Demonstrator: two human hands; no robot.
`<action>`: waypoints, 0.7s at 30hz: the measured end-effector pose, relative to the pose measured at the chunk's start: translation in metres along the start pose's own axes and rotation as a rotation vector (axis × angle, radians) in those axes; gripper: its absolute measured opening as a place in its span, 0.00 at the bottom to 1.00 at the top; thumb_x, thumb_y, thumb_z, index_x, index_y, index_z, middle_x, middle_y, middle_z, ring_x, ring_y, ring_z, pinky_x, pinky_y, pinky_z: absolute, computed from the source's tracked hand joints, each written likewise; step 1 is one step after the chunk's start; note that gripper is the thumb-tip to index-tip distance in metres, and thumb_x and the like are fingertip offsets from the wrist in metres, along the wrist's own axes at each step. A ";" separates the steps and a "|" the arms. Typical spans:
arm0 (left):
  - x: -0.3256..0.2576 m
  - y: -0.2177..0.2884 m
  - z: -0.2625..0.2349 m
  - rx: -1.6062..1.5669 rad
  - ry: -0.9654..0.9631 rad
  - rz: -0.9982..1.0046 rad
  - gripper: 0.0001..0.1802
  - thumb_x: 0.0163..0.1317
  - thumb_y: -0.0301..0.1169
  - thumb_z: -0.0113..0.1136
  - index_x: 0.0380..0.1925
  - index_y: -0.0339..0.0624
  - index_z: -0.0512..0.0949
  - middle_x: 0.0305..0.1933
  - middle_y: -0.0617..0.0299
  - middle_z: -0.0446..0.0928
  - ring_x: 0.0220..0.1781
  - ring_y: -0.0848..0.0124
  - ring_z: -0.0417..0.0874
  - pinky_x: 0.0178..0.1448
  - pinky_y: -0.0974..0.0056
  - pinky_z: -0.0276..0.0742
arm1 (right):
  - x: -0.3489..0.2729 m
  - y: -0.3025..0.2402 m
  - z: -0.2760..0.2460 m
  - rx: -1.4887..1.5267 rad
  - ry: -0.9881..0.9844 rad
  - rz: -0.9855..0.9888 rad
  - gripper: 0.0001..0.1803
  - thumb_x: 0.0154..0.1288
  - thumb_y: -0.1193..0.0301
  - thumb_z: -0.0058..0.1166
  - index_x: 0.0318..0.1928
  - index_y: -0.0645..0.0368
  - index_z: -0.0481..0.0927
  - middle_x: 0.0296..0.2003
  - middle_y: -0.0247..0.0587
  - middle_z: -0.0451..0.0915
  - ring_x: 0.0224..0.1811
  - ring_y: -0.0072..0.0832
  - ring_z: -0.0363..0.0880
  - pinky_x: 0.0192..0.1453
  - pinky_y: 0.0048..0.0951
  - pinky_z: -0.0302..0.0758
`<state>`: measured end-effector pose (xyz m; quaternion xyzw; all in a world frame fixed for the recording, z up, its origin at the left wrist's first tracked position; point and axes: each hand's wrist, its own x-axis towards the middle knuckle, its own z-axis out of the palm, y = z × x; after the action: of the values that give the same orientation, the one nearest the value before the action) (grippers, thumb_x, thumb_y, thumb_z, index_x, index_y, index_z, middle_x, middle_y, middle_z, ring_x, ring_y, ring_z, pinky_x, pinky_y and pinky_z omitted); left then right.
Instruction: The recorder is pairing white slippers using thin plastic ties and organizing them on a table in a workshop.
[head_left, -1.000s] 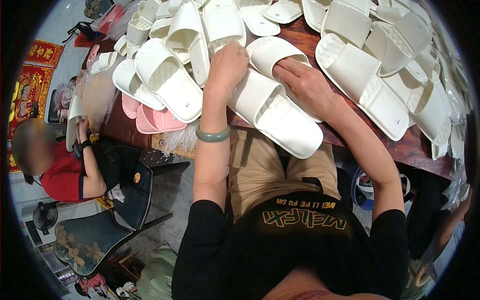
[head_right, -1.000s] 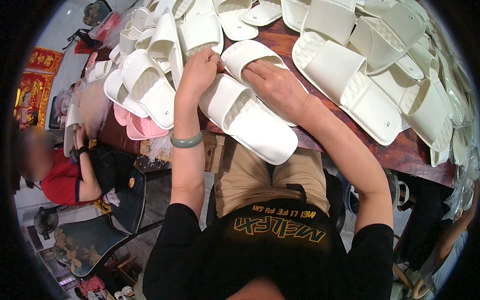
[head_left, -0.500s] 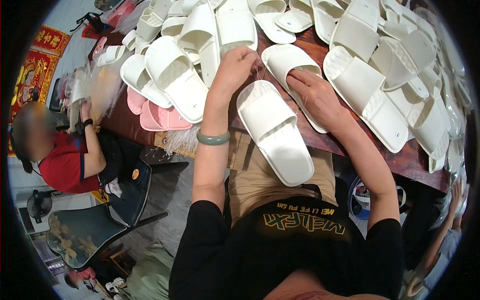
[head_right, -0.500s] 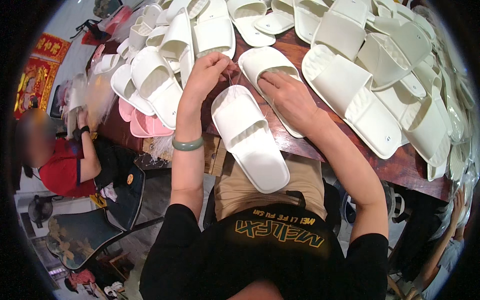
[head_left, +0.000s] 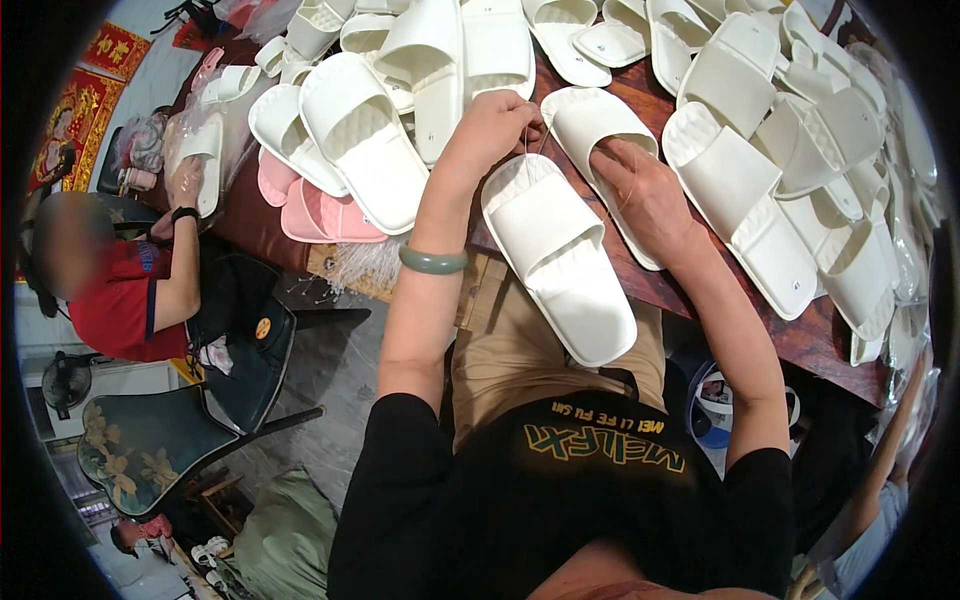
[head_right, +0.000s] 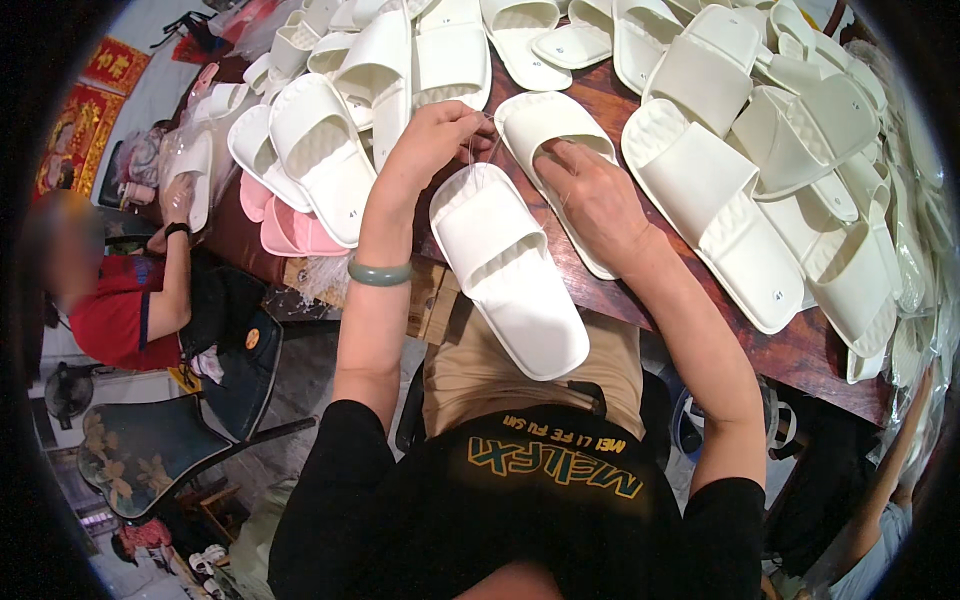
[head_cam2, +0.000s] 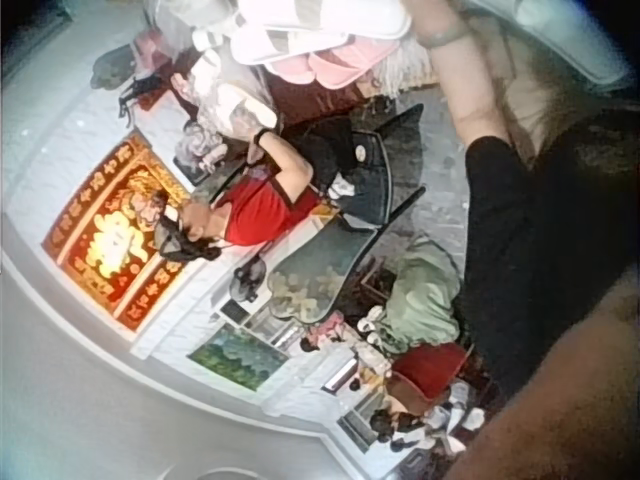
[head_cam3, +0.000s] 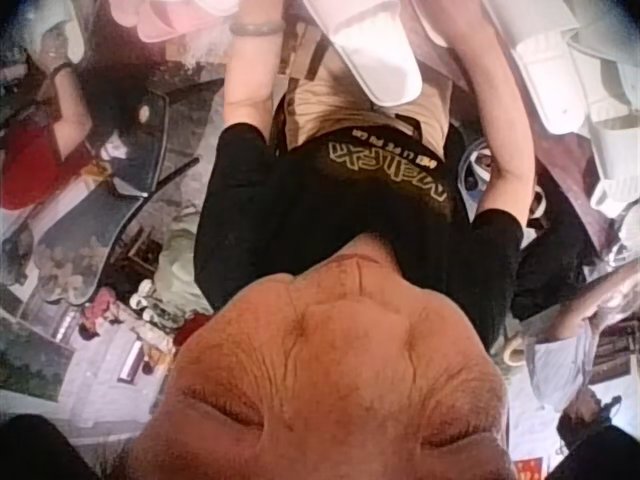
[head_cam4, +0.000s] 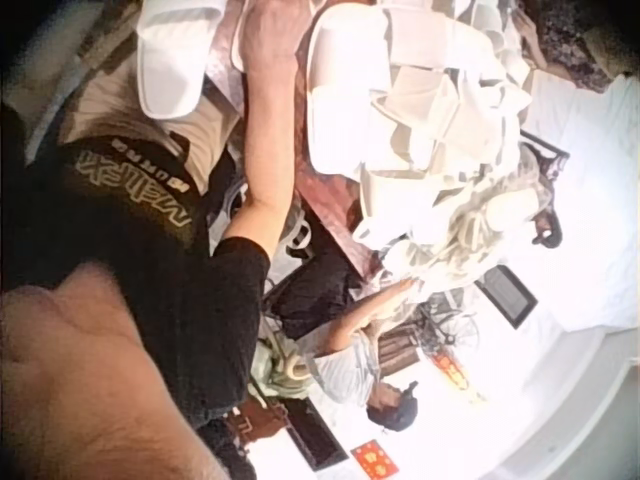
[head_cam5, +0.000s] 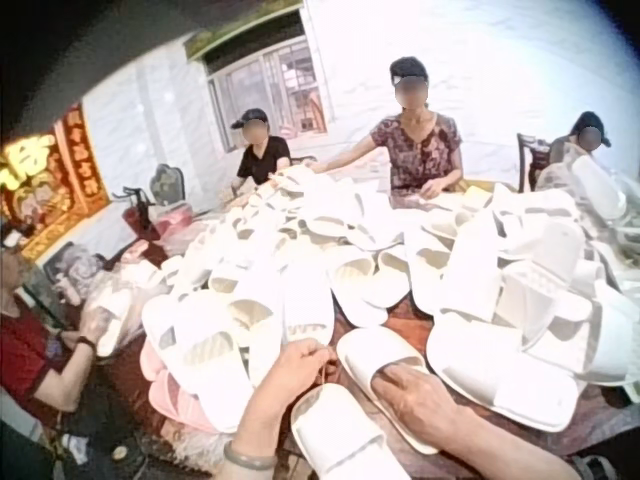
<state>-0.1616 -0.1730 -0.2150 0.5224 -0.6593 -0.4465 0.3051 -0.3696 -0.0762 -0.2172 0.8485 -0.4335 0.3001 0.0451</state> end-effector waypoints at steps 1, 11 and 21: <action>0.001 0.003 0.002 -0.177 -0.071 -0.075 0.12 0.61 0.30 0.50 0.33 0.30 0.77 0.34 0.56 0.79 0.39 0.70 0.80 0.34 0.70 0.73 | 0.000 0.001 0.000 -0.003 -0.007 -0.006 0.15 0.49 0.79 0.51 0.41 0.60 0.74 0.41 0.46 0.75 0.42 0.40 0.77 0.44 0.34 0.75; 0.003 -0.002 0.007 -0.614 -0.040 -0.139 0.12 0.65 0.30 0.48 0.42 0.32 0.75 0.41 0.59 0.78 0.41 0.72 0.79 0.31 0.75 0.68 | -0.002 0.005 0.004 0.013 0.020 -0.061 0.15 0.50 0.76 0.53 0.41 0.61 0.74 0.42 0.44 0.75 0.43 0.39 0.76 0.45 0.33 0.74; 0.030 0.016 0.012 -0.578 -0.043 0.086 0.11 0.64 0.29 0.50 0.38 0.31 0.77 0.39 0.57 0.79 0.35 0.76 0.75 0.38 0.75 0.70 | 0.004 0.011 -0.012 0.165 0.044 -0.062 0.14 0.48 0.78 0.52 0.40 0.62 0.75 0.38 0.45 0.76 0.39 0.41 0.76 0.41 0.35 0.74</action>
<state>-0.1867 -0.1973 -0.2072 0.3755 -0.5327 -0.6135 0.4460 -0.3821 -0.0819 -0.2074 0.8555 -0.3799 0.3518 -0.0061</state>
